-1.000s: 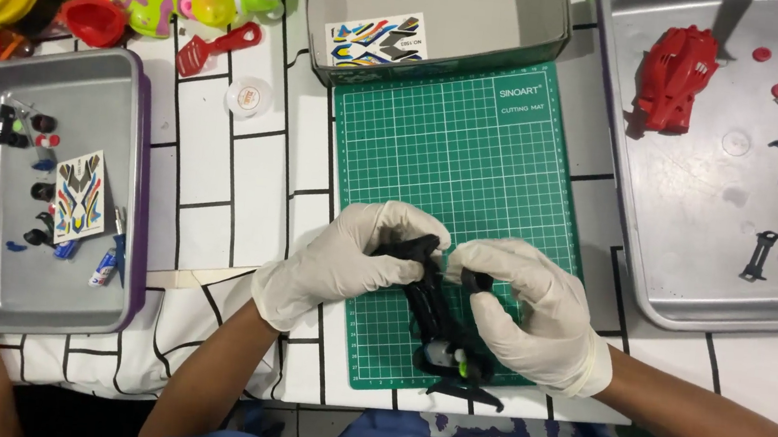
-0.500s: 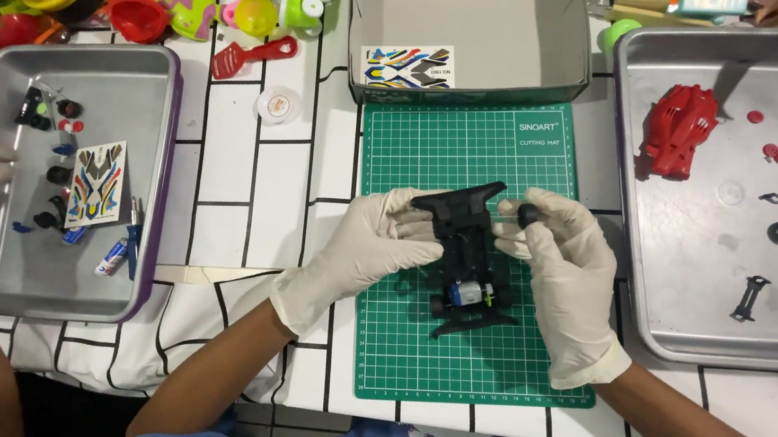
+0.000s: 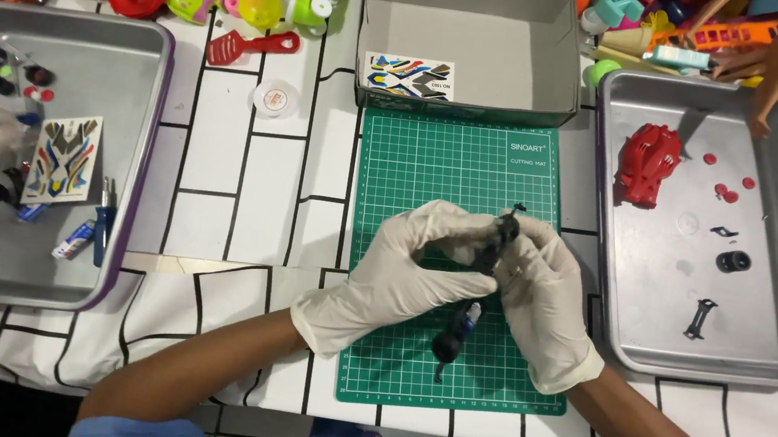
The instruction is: The person assembles a small black model vehicle on a green cutting mat. They attach a small cylindrical component to the chassis, then pick up and attach a black plastic body part to the frame. The person continues to fit additional small black plastic pieces onto the vehicle's body.
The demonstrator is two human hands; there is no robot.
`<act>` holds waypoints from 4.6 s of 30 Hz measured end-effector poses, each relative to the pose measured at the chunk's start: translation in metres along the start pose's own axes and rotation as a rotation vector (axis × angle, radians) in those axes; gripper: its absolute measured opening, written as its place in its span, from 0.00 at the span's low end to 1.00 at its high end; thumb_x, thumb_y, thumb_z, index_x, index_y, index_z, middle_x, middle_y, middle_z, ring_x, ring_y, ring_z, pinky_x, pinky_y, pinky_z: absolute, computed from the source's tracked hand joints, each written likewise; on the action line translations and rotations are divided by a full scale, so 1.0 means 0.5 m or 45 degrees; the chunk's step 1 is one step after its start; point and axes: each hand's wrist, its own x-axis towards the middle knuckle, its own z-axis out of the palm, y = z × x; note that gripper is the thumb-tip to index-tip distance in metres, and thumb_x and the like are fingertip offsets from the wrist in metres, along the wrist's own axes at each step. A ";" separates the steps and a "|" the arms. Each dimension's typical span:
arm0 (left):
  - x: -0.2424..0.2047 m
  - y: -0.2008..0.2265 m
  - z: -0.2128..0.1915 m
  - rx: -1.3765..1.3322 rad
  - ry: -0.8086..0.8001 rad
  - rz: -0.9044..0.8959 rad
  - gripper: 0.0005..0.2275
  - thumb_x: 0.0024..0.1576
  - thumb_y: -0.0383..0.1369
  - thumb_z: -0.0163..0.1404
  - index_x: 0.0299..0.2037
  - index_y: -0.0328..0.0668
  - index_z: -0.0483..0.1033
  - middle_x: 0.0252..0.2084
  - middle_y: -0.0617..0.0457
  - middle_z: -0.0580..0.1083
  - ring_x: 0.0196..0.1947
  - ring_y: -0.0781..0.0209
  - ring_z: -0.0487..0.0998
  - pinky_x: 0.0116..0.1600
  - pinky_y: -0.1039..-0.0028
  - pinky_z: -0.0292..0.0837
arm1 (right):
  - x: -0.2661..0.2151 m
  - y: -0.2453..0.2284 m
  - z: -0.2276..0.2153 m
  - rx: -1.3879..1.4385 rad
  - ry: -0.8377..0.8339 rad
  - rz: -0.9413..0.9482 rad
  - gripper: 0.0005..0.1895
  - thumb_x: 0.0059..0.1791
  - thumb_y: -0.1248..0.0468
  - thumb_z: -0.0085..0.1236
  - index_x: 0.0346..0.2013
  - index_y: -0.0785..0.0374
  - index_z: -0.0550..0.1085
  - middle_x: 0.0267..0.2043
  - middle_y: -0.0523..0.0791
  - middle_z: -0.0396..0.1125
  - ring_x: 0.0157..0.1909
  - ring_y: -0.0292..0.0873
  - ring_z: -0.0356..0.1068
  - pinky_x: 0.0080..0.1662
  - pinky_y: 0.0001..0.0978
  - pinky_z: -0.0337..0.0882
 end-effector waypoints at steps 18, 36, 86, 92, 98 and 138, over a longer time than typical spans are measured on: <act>-0.016 -0.029 -0.002 -0.389 -0.116 -0.296 0.31 0.36 0.29 0.73 0.54 0.39 0.79 0.36 0.50 0.81 0.38 0.64 0.82 0.51 0.72 0.80 | -0.008 0.006 0.022 -0.134 -0.050 0.103 0.06 0.51 0.65 0.60 0.38 0.62 0.72 0.34 0.48 0.71 0.35 0.43 0.74 0.38 0.32 0.76; -0.035 -0.003 -0.022 -0.390 -0.192 -0.180 0.31 0.38 0.31 0.72 0.55 0.38 0.78 0.38 0.52 0.78 0.41 0.66 0.80 0.52 0.71 0.78 | -0.041 -0.028 0.074 -0.141 -0.229 0.099 0.07 0.50 0.67 0.58 0.37 0.65 0.70 0.39 0.57 0.73 0.36 0.49 0.77 0.36 0.37 0.79; -0.033 0.027 -0.040 -0.440 -0.041 -0.245 0.25 0.38 0.30 0.72 0.45 0.23 0.80 0.26 0.48 0.79 0.33 0.72 0.81 0.45 0.77 0.80 | -0.001 -0.012 0.000 -0.474 -0.419 0.182 0.10 0.53 0.71 0.49 0.44 0.79 0.68 0.46 0.58 0.69 0.47 0.48 0.70 0.51 0.23 0.68; -0.039 -0.004 -0.043 -0.304 -0.143 -0.016 0.25 0.44 0.32 0.70 0.50 0.27 0.79 0.32 0.46 0.82 0.38 0.62 0.84 0.50 0.72 0.80 | 0.008 0.006 -0.026 -0.038 -0.371 0.190 0.15 0.49 0.63 0.60 0.43 0.69 0.67 0.45 0.65 0.71 0.43 0.60 0.74 0.47 0.52 0.75; -0.051 -0.002 -0.060 -0.231 -0.363 0.089 0.21 0.60 0.32 0.49 0.63 0.32 0.69 0.52 0.46 0.78 0.49 0.58 0.80 0.55 0.73 0.80 | -0.044 -0.033 0.061 -0.105 -0.343 -0.056 0.10 0.48 0.61 0.66 0.39 0.59 0.73 0.37 0.44 0.70 0.39 0.42 0.70 0.46 0.36 0.71; -0.034 -0.126 -0.064 -0.395 -0.265 -0.068 0.10 0.66 0.27 0.44 0.47 0.29 0.79 0.38 0.50 0.78 0.39 0.70 0.72 0.49 0.75 0.74 | -0.012 -0.042 0.042 -0.623 -0.253 -1.407 0.12 0.40 0.89 0.57 0.38 0.91 0.71 0.31 0.66 0.72 0.35 0.60 0.80 0.40 0.49 0.81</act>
